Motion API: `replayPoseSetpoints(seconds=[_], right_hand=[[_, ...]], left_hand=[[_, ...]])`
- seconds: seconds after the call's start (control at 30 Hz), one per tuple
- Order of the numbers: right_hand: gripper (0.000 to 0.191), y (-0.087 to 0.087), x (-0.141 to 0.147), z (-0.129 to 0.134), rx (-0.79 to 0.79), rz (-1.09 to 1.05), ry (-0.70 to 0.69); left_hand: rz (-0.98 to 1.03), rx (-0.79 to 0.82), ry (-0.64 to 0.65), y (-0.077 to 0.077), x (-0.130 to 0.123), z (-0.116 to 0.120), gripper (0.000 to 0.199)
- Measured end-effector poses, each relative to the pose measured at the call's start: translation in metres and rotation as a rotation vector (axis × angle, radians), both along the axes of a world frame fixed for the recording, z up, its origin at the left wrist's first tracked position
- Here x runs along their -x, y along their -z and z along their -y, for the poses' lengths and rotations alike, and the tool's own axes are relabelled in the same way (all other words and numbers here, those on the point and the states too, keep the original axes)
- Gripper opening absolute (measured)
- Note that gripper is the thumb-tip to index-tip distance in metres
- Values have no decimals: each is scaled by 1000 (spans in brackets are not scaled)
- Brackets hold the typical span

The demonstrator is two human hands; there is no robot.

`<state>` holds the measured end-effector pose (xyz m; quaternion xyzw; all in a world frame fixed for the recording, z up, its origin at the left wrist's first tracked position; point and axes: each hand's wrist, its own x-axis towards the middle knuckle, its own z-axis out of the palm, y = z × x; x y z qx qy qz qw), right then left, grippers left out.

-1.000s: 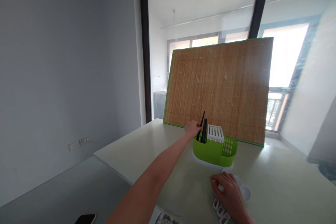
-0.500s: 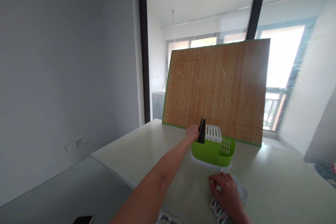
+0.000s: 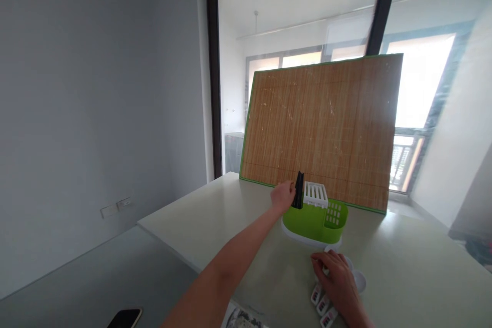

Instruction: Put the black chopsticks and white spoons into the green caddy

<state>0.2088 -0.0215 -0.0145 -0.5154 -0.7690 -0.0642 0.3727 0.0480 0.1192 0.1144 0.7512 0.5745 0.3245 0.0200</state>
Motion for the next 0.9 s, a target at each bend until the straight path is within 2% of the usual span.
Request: replayPoseSetpoints(seconds=[0.07,0.17,0.3,0.4,0.47,0.67,0.77,0.9], right_hand=[[21,4,-5,-3,3,-87,52],[26,7,-13,-6,30,-255,136],[33,4,-19,-4,91,-467,238],[37,-2,-21,-1,93,-594,292],[38,-4,-23,0,91,-647,325],[38,1,-27,-1,97,-606,366],[36,4,-24,-2,116,-479,355],[32,5,-16,0,120,-252,366]], left_hand=[[96,-54,21,13,5,24,28],[298,-90,120,49,9,67,21],[344,91,278,108,3,115,21],[250,247,331,132,-10,132,26],[155,320,324,135,-19,133,30],[-124,393,297,124,-38,123,29],[-149,393,287,127,-39,119,23],[-97,281,216,137,-33,118,20]])
